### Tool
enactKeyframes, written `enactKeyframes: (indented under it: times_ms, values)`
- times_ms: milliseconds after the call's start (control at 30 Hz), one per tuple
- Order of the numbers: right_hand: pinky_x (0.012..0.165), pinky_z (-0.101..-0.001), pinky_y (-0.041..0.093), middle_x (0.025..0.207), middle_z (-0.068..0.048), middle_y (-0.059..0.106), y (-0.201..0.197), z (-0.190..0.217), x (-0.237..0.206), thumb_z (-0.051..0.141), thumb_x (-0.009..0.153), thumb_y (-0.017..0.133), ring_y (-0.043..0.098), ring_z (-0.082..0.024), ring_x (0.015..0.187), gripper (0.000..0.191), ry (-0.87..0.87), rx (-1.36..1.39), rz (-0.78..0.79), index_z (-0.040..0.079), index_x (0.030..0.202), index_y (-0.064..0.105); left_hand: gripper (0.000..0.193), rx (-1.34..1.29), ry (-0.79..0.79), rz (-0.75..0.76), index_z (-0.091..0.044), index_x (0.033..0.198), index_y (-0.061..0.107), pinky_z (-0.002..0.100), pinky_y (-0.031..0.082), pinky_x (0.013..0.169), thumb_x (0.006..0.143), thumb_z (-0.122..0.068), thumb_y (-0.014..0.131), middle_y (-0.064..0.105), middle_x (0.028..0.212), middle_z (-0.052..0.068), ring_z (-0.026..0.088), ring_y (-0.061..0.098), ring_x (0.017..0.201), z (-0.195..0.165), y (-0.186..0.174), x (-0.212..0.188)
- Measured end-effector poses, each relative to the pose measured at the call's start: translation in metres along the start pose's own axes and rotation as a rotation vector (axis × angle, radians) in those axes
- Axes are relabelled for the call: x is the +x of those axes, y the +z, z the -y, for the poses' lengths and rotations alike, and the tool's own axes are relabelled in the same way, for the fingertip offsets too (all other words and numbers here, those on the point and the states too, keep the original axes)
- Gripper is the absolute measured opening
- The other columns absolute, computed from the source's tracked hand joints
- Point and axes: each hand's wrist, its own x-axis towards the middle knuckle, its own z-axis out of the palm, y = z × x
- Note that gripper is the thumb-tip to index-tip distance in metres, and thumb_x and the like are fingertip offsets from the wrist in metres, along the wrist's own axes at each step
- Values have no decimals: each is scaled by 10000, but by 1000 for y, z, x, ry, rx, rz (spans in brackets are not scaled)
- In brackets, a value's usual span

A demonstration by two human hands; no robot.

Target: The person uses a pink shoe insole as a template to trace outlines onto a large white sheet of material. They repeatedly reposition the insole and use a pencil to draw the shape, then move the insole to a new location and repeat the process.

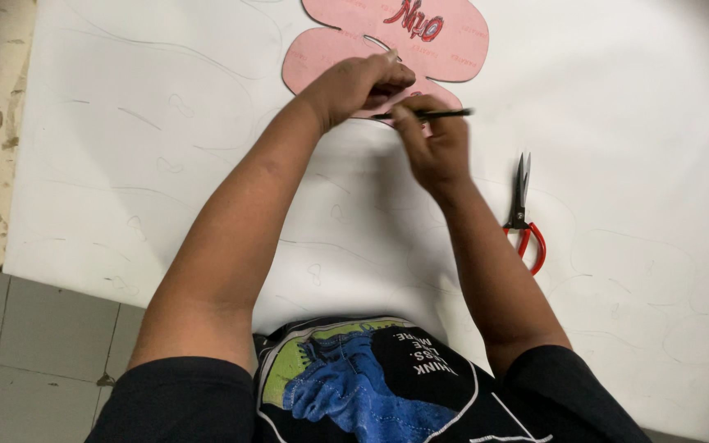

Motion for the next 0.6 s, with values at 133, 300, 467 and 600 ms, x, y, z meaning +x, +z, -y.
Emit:
enactKeyframes:
  times_ms: [133, 300, 467, 600]
  values:
    - [810, -251, 558, 959, -74, 711, -26, -15, 23, 97, 1097, 629, 682, -111, 899, 123, -7, 113, -200, -24, 1113, 639, 194, 283, 453, -296, -30, 1168, 712, 353, 544, 940, 1004, -132, 693, 688, 1230, 113, 262, 662, 1115, 4, 25, -22]
    - [843, -252, 589, 1029, -69, 730, -11, -23, 70, 120, 1072, 629, 713, -121, 981, 168, 68, 248, -10, -20, 1163, 649, 225, 351, 454, -364, -74, 1137, 729, 366, 559, 946, 913, -69, 718, 678, 1231, 46, 265, 670, 1109, -7, 40, -34]
    - [831, -254, 559, 995, -77, 753, 4, -18, 90, 134, 1077, 634, 704, -126, 922, 160, 24, 98, 13, -9, 1135, 677, 231, 403, 410, -389, -115, 1132, 728, 368, 551, 960, 903, -80, 723, 665, 1240, 13, 247, 651, 1125, -18, 43, -38]
    - [808, -260, 556, 948, -72, 753, 1, -17, 92, 135, 1073, 649, 705, -127, 880, 145, 16, -10, 23, -2, 1106, 683, 256, 426, 357, -391, -126, 1145, 710, 368, 548, 979, 892, -94, 733, 647, 1250, -5, 228, 633, 1155, -14, 44, -38]
